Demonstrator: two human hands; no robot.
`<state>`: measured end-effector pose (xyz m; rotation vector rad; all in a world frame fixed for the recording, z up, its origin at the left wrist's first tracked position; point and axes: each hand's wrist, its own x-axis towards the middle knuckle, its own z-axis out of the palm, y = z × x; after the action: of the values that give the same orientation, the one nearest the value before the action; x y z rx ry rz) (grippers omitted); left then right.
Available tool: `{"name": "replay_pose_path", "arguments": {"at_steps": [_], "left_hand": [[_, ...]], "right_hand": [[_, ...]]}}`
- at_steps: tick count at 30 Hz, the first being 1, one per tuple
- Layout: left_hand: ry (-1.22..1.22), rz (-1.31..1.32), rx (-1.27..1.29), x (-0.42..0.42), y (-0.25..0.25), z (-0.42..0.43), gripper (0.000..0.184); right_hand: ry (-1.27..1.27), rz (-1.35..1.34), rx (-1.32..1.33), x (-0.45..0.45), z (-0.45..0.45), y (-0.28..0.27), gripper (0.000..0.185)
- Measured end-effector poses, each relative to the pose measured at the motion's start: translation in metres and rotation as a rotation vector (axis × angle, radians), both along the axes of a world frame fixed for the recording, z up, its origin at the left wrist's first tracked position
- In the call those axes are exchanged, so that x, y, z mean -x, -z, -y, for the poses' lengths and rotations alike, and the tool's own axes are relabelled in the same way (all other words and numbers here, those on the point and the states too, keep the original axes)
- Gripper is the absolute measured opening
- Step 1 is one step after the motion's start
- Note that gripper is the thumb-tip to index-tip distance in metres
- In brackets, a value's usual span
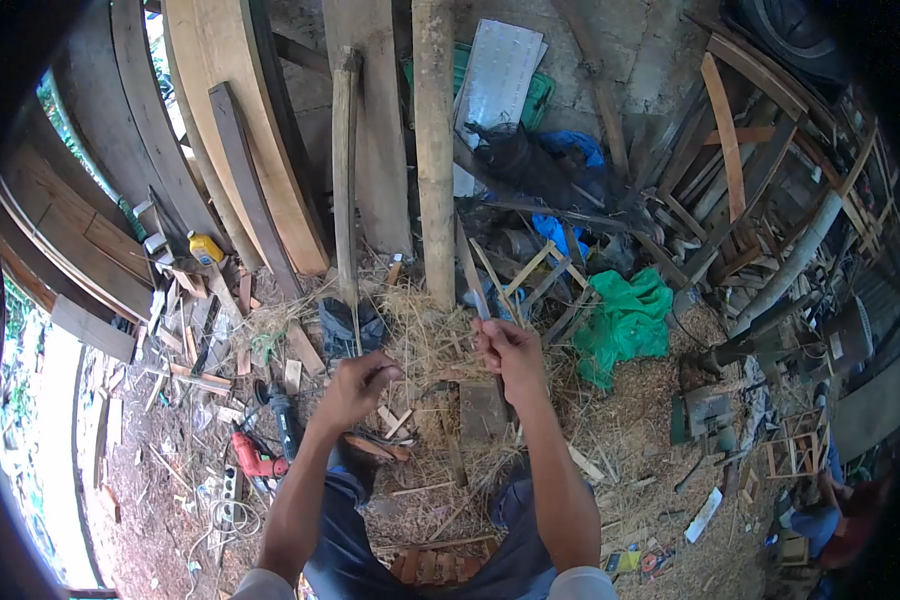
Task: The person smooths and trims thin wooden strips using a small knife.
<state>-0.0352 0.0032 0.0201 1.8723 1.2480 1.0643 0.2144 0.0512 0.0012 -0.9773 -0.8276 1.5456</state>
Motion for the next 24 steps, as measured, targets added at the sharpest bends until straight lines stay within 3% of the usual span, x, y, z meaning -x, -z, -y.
{"name": "replay_pose_path", "arguments": {"at_steps": [4,9,11,13,17,21,24], "left_hand": [[-0.005,-0.080,0.006,-0.001,0.005,0.000,0.007],[-0.018,-0.106,-0.028,-0.004,-0.003,-0.001,0.006],[-0.016,-0.039,-0.031,-0.001,-0.002,0.000,0.005],[-0.013,-0.023,-0.025,0.005,0.002,0.000,0.005],[-0.066,-0.026,-0.010,0.009,-0.007,0.001,0.006],[-0.120,-0.035,0.013,-0.001,-0.008,0.001,0.005],[-0.051,-0.052,-0.021,-0.008,0.004,-0.001,0.006]], "right_hand": [[0.011,-0.004,-0.003,0.005,0.006,0.005,0.026],[-0.166,0.014,0.065,0.031,0.019,-0.001,0.026],[-0.125,0.078,0.058,0.012,0.007,0.002,0.025],[0.247,-0.073,0.031,-0.012,-0.010,0.008,0.026],[0.232,-0.100,-0.058,-0.021,-0.006,0.011,0.019],[-0.047,-0.011,0.018,0.031,0.032,-0.003,0.032],[-0.257,0.027,-0.018,0.057,0.041,0.003,0.030]]}}
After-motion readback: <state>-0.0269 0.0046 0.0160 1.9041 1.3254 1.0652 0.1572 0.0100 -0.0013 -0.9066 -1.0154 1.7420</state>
